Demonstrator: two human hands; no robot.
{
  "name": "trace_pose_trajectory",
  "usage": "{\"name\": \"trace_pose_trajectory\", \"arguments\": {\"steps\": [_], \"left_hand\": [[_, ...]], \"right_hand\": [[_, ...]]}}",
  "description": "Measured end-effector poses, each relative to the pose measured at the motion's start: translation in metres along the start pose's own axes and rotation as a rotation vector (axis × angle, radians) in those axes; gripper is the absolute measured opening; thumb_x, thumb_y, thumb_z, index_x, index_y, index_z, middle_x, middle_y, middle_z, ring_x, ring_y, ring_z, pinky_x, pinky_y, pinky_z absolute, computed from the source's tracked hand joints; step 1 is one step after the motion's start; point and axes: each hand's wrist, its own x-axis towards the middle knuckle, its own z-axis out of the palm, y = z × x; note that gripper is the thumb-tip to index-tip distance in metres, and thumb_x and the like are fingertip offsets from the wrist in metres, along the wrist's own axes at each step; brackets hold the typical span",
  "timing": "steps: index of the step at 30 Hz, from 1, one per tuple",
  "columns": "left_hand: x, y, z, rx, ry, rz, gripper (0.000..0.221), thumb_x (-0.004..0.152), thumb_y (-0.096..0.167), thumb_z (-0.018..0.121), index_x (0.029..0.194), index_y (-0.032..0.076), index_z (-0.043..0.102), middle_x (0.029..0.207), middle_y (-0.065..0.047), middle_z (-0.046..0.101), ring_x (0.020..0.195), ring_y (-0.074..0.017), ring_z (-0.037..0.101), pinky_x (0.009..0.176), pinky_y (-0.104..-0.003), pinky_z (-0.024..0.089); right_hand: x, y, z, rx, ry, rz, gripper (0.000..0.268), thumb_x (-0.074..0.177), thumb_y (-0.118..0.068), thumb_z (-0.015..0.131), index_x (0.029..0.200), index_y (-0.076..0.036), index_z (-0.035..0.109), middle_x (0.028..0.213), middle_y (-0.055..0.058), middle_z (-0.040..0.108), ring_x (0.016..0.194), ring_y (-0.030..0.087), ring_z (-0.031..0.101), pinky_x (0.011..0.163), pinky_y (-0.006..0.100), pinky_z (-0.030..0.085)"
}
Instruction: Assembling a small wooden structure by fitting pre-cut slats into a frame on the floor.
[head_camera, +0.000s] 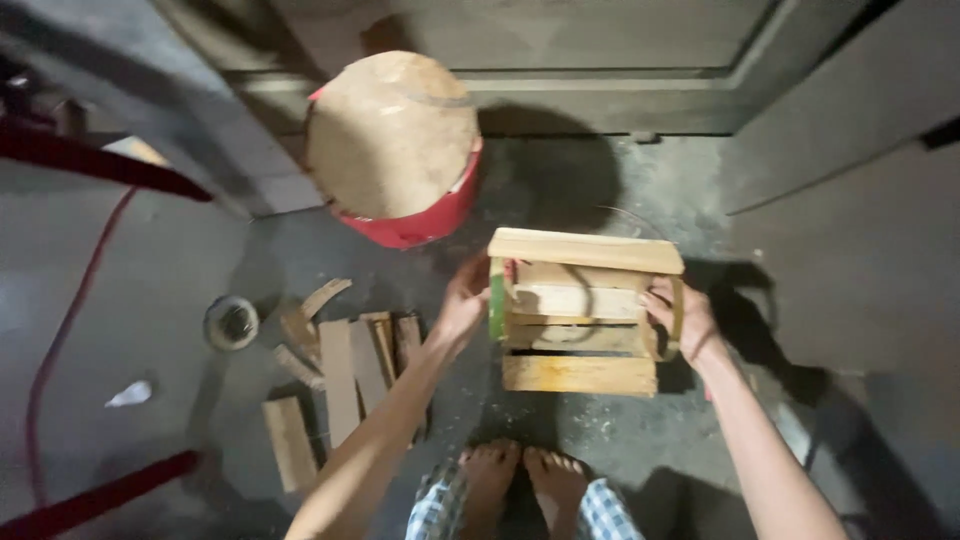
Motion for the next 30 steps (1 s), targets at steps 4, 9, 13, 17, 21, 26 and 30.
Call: {"name": "trace_pose_trajectory", "arguments": {"steps": [4, 9, 13, 17, 21, 26, 30], "left_hand": [[-0.008, 0.016, 0.004, 0.018, 0.006, -0.042, 0.066, 0.084, -0.007, 0.07, 0.147, 0.001, 0.051, 0.134, -0.027, 0.062, 0.123, -0.0419, 0.062, 0.101, -0.055, 0.053], [-0.032, 0.02, -0.04, 0.112, -0.099, 0.001, 0.076, 0.083, 0.02, 0.067, 0.152, 0.005, 0.038, 0.151, -0.02, 0.05, 0.135, -0.0338, 0.054, 0.104, -0.044, 0.05], [-0.075, 0.037, -0.134, 0.07, 0.152, 0.081, 0.049, 0.093, -0.002, 0.055, 0.142, 0.002, 0.054, 0.129, -0.012, 0.067, 0.114, -0.0216, 0.066, 0.1, -0.033, 0.051], [-0.08, 0.027, -0.297, 0.747, 0.671, 0.358, 0.038, 0.087, -0.006, 0.062, 0.122, 0.007, 0.068, 0.097, -0.003, 0.074, 0.084, -0.014, 0.068, 0.07, -0.025, 0.053], [-0.079, 0.051, -0.39, 0.87, 1.011, 0.205, 0.02, 0.085, 0.011, 0.066, 0.102, 0.005, 0.075, 0.091, -0.007, 0.077, 0.081, -0.022, 0.07, 0.079, -0.032, 0.055], [-0.064, 0.067, -0.398, 1.403, 0.706, 0.127, 0.039, 0.082, 0.024, 0.062, 0.118, 0.02, 0.076, 0.101, -0.008, 0.076, 0.094, -0.0359, 0.057, 0.092, -0.044, 0.045], [-0.049, 0.052, -0.398, 1.518, 0.789, -0.138, 0.044, 0.082, 0.024, 0.077, 0.124, 0.02, 0.065, 0.123, -0.013, 0.059, 0.116, -0.0353, 0.052, 0.102, -0.048, 0.039]], "right_hand": [[0.004, 0.01, -0.005, -0.055, -0.018, -0.033, 0.049, 0.089, -0.006, 0.082, 0.134, 0.002, 0.063, 0.119, 0.021, 0.068, 0.107, 0.026, 0.065, 0.087, 0.043, 0.056], [0.01, 0.012, -0.015, -0.129, -0.107, -0.088, 0.046, 0.087, 0.001, 0.073, 0.131, 0.009, 0.06, 0.118, 0.023, 0.068, 0.107, 0.027, 0.066, 0.09, 0.034, 0.053], [0.006, 0.008, -0.014, -0.14, -0.138, -0.007, 0.05, 0.093, 0.007, 0.064, 0.141, 0.012, 0.05, 0.129, 0.029, 0.062, 0.114, 0.032, 0.06, 0.098, 0.037, 0.046], [0.007, 0.01, -0.019, -0.119, -0.173, -0.059, 0.048, 0.094, 0.012, 0.061, 0.141, 0.012, 0.051, 0.13, 0.027, 0.062, 0.116, 0.032, 0.06, 0.1, 0.036, 0.047], [0.012, 0.014, -0.018, -0.124, -0.201, -0.054, 0.048, 0.096, 0.014, 0.058, 0.143, 0.014, 0.049, 0.128, 0.028, 0.062, 0.113, 0.032, 0.06, 0.098, 0.037, 0.046], [-0.008, -0.013, -0.007, -0.113, -0.175, 0.004, 0.047, 0.1, 0.008, 0.053, 0.146, 0.016, 0.044, 0.132, 0.034, 0.056, 0.12, 0.037, 0.055, 0.106, 0.043, 0.043], [-0.012, -0.016, -0.003, -0.107, -0.153, 0.014, 0.046, 0.101, 0.009, 0.052, 0.146, 0.013, 0.044, 0.133, 0.031, 0.055, 0.122, 0.036, 0.053, 0.107, 0.044, 0.042]]}}
